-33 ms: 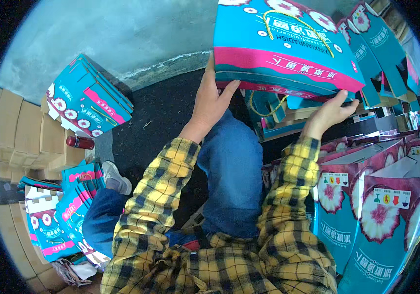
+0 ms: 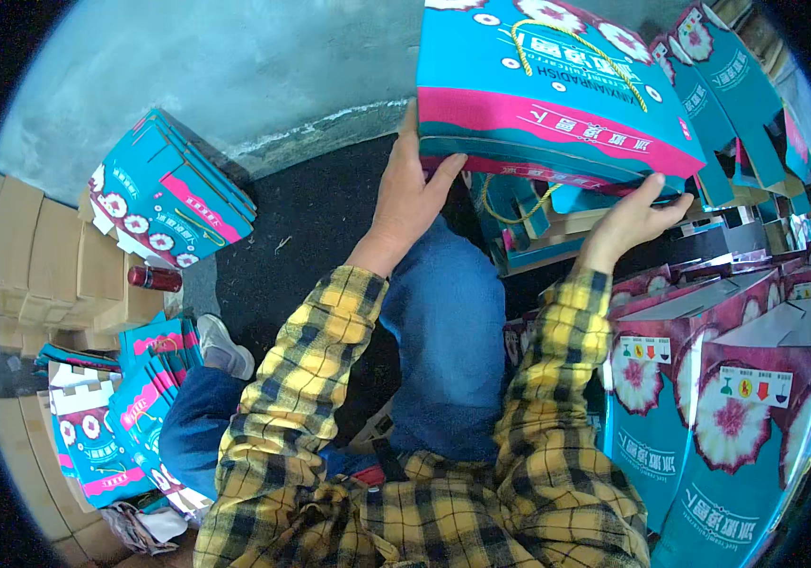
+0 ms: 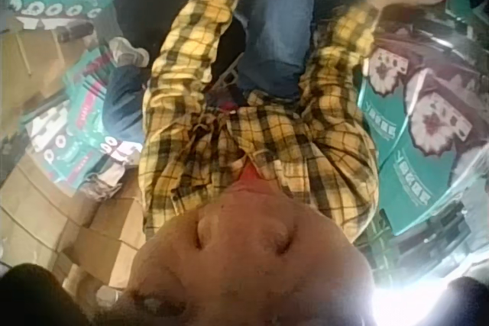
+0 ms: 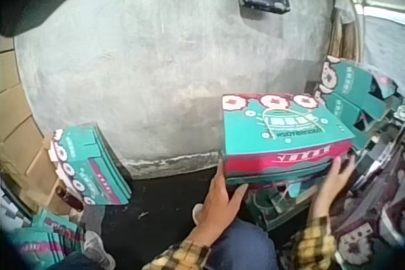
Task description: Folding and stacking cardboard product boxes in a factory setting.
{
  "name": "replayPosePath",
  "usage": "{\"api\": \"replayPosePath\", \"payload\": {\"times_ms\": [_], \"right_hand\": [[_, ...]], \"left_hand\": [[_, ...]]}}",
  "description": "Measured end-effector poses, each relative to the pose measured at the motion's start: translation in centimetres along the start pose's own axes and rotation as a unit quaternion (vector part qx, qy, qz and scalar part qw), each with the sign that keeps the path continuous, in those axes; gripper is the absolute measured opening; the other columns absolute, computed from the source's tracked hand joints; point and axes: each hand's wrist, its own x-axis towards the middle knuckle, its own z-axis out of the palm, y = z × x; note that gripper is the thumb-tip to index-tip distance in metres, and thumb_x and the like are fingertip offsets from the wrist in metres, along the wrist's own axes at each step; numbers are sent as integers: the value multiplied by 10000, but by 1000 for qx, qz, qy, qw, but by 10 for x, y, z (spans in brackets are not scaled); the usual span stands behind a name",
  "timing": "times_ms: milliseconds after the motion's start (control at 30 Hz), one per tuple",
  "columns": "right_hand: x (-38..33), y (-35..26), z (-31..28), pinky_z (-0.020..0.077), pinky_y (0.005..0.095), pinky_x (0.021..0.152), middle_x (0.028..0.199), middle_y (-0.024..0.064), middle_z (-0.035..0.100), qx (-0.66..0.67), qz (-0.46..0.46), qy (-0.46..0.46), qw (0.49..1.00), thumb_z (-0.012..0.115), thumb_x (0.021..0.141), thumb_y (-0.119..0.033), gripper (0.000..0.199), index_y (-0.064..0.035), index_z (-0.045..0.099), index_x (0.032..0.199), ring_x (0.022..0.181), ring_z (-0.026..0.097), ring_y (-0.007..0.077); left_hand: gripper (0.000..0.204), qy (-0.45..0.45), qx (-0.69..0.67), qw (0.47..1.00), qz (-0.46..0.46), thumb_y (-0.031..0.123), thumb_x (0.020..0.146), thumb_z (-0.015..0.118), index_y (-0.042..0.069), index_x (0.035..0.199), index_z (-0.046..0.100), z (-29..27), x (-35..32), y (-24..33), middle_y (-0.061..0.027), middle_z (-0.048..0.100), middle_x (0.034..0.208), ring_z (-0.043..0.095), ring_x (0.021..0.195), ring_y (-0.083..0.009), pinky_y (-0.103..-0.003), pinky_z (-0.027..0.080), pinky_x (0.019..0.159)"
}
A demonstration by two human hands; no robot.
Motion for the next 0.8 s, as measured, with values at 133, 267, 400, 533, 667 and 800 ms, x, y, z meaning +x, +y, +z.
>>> {"api": "replayPosePath", "payload": {"times_ms": [133, 267, 400, 533, 667, 800], "right_hand": [[-35, -45, 9, 271, 430, 1112, 1478, 240, 316, -22, -89, -133, 987, 591, 930, -245, 617, 33, 340, 1420, 1380, 309, 325], [-50, -69, 29, 289, 481, 1091, 1440, 267, 349, -159, -288, -262, 907, 681, 861, -314, 632, -26, 450, 1374, 1332, 348, 396], [-32, -54, 45, 295, 522, 1077, 1415, 292, 364, -229, -327, -240, 885, 731, 801, -384, 715, -58, 460, 1377, 1305, 358, 453], [-6, -28, 48, 303, 522, 1072, 1404, 292, 377, -253, -281, -241, 894, 707, 821, -352, 697, -45, 439, 1386, 1311, 360, 435], [8, -22, 41, 305, 512, 1072, 1401, 281, 387, -294, -297, -228, 880, 681, 837, -301, 635, -28, 457, 1365, 1310, 362, 430], [-64, -89, 44, 324, 493, 1062, 1383, 253, 430, -188, -334, -254, 888, 651, 858, -190, 521, -8, 500, 1322, 1287, 398, 410]], "left_hand": [[831, -52, -12, 998, -19, 253, 866, 664, -8, 1480, 168, 27, 14, 24, -291, 476, 1300, 526, 1165, -421, -451, 453, 959], [894, -73, 55, 996, -13, 287, 846, 670, -3, 1484, 116, 50, 21, 35, -308, 503, 1231, 574, 1043, -456, -503, 497, 852], [895, -223, 88, 970, 33, 263, 813, 691, 55, 1491, 145, 46, 14, 47, -279, 498, 1253, 569, 1060, -439, -494, 502, 841], [732, -215, 123, 968, 50, 262, 848, 661, 22, 1437, 300, 11, -17, 36, -261, 519, 1244, 558, 1089, -420, -472, 475, 896], [576, -203, 94, 974, 31, 258, 895, 620, -13, 1364, 422, -74, -70, 36, -235, 525, 1272, 515, 1157, -396, -437, 408, 991], [587, -235, 227, 941, -91, 314, 896, 627, -3, 1354, 441, -177, -167, 50, -213, 513, 1304, 470, 1239, -365, -455, 350, 1055]]}}
